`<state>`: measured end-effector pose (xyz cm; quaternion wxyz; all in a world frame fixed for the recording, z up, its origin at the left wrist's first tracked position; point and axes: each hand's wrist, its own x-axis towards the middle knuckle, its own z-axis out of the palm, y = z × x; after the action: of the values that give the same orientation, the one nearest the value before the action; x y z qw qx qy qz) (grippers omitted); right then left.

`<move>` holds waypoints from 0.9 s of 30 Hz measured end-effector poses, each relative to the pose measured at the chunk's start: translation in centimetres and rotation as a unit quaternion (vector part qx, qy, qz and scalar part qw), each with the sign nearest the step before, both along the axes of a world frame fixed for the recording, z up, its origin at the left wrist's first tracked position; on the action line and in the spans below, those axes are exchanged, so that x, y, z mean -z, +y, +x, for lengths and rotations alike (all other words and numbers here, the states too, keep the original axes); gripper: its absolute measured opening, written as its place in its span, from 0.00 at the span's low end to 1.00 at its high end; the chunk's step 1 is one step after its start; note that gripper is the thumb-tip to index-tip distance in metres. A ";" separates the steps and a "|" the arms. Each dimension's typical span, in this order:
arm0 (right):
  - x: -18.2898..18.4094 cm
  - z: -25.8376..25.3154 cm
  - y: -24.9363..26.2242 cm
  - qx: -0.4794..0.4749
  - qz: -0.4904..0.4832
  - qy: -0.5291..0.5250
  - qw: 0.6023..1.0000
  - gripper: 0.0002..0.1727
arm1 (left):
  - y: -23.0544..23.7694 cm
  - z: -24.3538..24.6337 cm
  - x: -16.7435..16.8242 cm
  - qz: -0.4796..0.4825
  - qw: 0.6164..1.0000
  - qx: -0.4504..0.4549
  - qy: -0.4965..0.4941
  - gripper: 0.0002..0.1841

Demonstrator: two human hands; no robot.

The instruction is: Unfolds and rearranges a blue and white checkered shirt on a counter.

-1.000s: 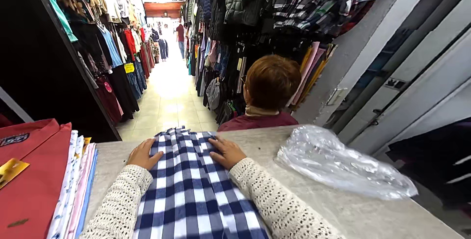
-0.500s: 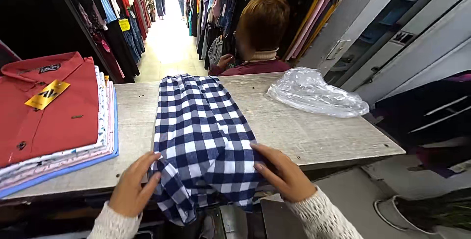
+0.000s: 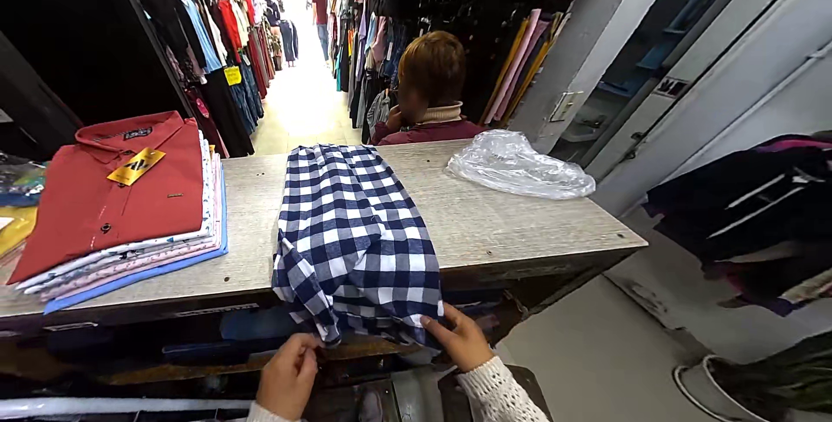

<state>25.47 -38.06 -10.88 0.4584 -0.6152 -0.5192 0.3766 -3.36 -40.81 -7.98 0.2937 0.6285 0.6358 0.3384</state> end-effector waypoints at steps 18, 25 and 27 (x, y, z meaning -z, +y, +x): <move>-1.9 4.7 -0.7 0.005 0.051 -0.161 0.986 0.14 | 0.8 -1.4 -0.9 0.130 0.885 -0.099 -0.435 0.17; -10.5 0.3 8.0 -0.027 0.259 -0.224 0.939 0.13 | 1.7 -0.9 -1.5 0.122 0.876 -0.049 -0.464 0.16; -12.3 -1.4 11.1 -0.089 0.192 -0.219 0.952 0.16 | 1.6 -0.2 -1.6 0.114 0.918 -0.048 -0.378 0.11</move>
<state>24.05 -26.96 1.39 0.4075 -0.5342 -0.7222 0.1646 -3.56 -39.19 -6.35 0.4213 0.4517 0.4644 0.6347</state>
